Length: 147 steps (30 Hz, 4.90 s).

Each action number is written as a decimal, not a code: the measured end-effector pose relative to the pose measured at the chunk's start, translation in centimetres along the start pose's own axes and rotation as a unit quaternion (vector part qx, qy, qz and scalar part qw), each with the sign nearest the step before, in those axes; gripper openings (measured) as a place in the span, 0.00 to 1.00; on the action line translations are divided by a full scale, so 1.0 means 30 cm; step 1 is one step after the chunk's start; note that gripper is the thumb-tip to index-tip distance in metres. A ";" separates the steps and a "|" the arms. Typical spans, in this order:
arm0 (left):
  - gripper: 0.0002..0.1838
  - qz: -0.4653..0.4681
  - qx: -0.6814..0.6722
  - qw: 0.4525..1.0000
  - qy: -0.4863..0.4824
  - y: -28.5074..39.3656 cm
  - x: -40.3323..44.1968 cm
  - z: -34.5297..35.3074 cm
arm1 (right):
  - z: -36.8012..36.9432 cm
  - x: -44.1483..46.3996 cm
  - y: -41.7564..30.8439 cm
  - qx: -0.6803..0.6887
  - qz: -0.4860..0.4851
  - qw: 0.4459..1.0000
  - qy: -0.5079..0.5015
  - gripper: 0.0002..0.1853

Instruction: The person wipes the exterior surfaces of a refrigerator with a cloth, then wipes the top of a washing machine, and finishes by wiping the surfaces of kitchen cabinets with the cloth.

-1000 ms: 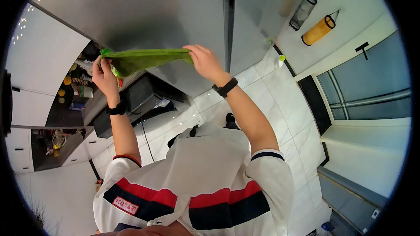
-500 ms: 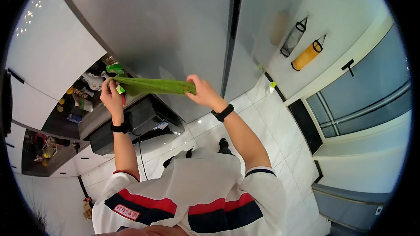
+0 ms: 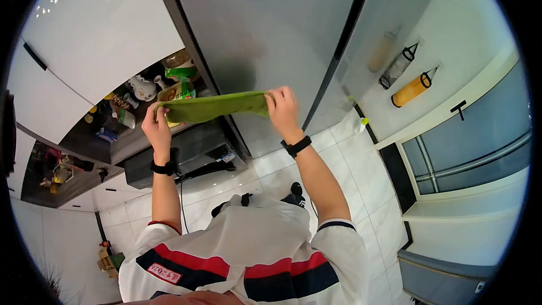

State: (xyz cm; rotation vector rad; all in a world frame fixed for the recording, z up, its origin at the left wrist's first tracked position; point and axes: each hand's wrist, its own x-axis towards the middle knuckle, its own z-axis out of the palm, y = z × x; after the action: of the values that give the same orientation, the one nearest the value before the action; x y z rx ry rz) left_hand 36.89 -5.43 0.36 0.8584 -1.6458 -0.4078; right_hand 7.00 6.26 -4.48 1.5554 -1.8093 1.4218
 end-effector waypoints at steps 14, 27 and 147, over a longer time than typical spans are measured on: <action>0.06 0.003 -0.036 0.999 -0.036 -0.057 -0.019 -0.047 | 0.143 -0.042 0.046 -0.023 0.031 0.997 -0.068 0.05; 0.09 0.043 -0.092 0.992 -0.069 0.033 -0.041 0.133 | 0.109 0.187 0.121 0.151 0.192 0.950 0.195 0.10; 0.40 0.133 0.070 0.973 -0.178 0.251 -0.100 0.710 | 0.005 0.606 0.494 -0.084 -0.025 0.965 0.247 0.40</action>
State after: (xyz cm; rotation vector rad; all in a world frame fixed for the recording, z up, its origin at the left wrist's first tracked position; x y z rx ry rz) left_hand 14.49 -2.10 -2.24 0.6796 -2.1120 -0.2699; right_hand -12.08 -5.06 3.15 1.0370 -1.5286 1.4309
